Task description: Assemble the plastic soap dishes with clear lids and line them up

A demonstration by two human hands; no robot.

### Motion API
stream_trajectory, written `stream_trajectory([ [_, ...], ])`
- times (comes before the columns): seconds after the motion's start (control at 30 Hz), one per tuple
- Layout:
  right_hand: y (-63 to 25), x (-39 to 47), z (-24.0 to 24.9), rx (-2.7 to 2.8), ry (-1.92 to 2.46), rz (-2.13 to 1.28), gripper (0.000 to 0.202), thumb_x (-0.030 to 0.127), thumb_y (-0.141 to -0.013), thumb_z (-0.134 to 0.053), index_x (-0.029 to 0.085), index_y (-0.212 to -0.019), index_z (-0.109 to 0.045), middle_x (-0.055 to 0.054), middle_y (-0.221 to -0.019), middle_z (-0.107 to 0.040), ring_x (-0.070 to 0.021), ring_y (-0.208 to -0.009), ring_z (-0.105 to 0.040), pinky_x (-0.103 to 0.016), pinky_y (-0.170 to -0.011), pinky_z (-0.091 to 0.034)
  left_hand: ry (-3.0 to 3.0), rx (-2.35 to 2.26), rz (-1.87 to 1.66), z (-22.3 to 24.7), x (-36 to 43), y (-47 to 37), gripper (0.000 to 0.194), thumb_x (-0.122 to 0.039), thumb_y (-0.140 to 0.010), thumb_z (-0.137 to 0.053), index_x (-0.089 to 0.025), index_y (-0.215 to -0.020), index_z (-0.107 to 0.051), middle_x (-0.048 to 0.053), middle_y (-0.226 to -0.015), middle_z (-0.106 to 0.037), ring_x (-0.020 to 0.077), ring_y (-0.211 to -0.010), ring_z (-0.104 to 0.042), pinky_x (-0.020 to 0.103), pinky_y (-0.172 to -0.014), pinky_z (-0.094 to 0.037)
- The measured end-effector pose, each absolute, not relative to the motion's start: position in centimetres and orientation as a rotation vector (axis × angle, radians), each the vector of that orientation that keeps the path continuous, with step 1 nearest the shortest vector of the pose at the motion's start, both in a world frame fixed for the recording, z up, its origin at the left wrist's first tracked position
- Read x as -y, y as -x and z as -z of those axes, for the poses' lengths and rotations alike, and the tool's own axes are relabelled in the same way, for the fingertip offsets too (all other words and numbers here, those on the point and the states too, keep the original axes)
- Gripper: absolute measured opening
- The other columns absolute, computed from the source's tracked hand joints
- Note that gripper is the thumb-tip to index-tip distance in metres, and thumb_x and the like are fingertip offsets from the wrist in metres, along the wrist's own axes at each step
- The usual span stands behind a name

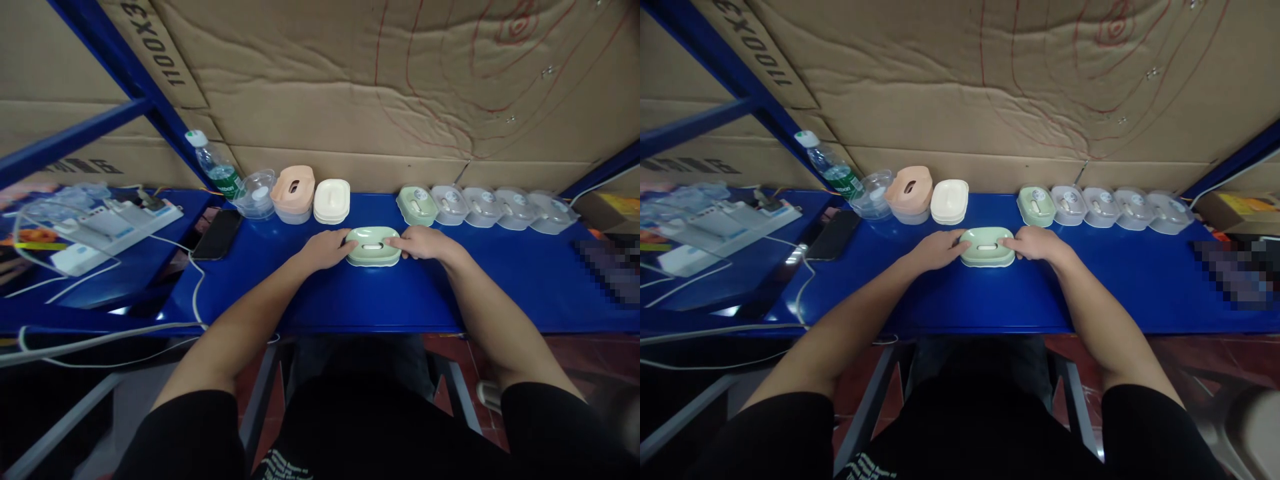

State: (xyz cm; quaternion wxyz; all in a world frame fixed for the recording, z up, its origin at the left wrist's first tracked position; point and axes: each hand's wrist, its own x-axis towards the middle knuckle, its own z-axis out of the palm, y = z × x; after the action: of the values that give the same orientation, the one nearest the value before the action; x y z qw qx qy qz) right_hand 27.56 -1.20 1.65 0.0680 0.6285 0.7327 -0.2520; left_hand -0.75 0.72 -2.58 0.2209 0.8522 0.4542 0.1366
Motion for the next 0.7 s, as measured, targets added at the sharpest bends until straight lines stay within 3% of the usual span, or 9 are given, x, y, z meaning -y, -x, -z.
stream_trajectory([
  [0.27,-27.7,1.0,-0.9,-2.221,-1.856,0.798,0.078,0.084,-0.097,-0.041,0.02,-0.065,-0.07,-0.007,-0.064,-0.072,-0.0189,-0.059,-0.065,-0.034,-0.067,-0.044,-2.376,-1.352,-0.38,1.3,-0.3,0.6,0.043,-0.057,-0.101,-0.056,-0.026,-0.122,-0.077,0.007,-0.087,-0.078,0.029,-0.088,-0.074,0.037,-0.077,-0.052],
  [0.4,-27.5,0.9,-0.5,-2.25,-1.899,0.738,0.079,0.087,-0.095,-0.04,0.02,-0.065,-0.07,-0.01,-0.071,-0.075,-0.0214,-0.066,-0.067,-0.034,-0.066,-0.042,-2.289,-1.638,-0.933,-0.4,-1.6,3.6,0.04,-0.053,-0.102,-0.058,-0.022,-0.12,-0.077,0.009,-0.091,-0.077,0.0275,-0.093,-0.073,0.037,-0.084,-0.054],
  [0.5,-27.4,0.9,-0.4,-2.288,-1.884,0.704,0.078,0.086,-0.096,-0.04,0.021,-0.065,-0.069,-0.01,-0.073,-0.075,-0.0228,-0.068,-0.068,-0.035,-0.065,-0.041,-2.098,-1.914,-1.391,-1.7,-3.2,7.5,0.031,-0.042,-0.101,-0.059,-0.022,-0.118,-0.075,0.014,-0.118,-0.074,0.0304,-0.114,-0.069,0.042,-0.101,-0.052],
  [0.6,-27.4,1.0,-0.3,-2.311,-1.887,0.676,0.076,0.085,-0.096,-0.04,0.021,-0.066,-0.068,-0.01,-0.072,-0.074,-0.0229,-0.067,-0.067,-0.035,-0.063,-0.04,-1.908,-2.203,-1.213,-2.1,-4.4,11.1,0.031,-0.036,-0.095,-0.065,-0.022,-0.121,-0.074,0.018,-0.135,-0.067,0.0375,-0.121,-0.067,0.052,-0.106,-0.051],
  [0.7,-27.5,1.1,-0.2,-2.331,-1.884,0.652,0.075,0.085,-0.096,-0.04,0.022,-0.066,-0.066,-0.01,-0.075,-0.074,-0.0236,-0.068,-0.068,-0.035,-0.063,-0.039,-1.859,-2.291,-0.831,-1.8,-5.1,12.7,0.025,-0.036,-0.091,-0.067,-0.022,-0.108,-0.077,0.02,-0.125,-0.073,0.0417,-0.115,-0.07,0.055,-0.099,-0.054],
])
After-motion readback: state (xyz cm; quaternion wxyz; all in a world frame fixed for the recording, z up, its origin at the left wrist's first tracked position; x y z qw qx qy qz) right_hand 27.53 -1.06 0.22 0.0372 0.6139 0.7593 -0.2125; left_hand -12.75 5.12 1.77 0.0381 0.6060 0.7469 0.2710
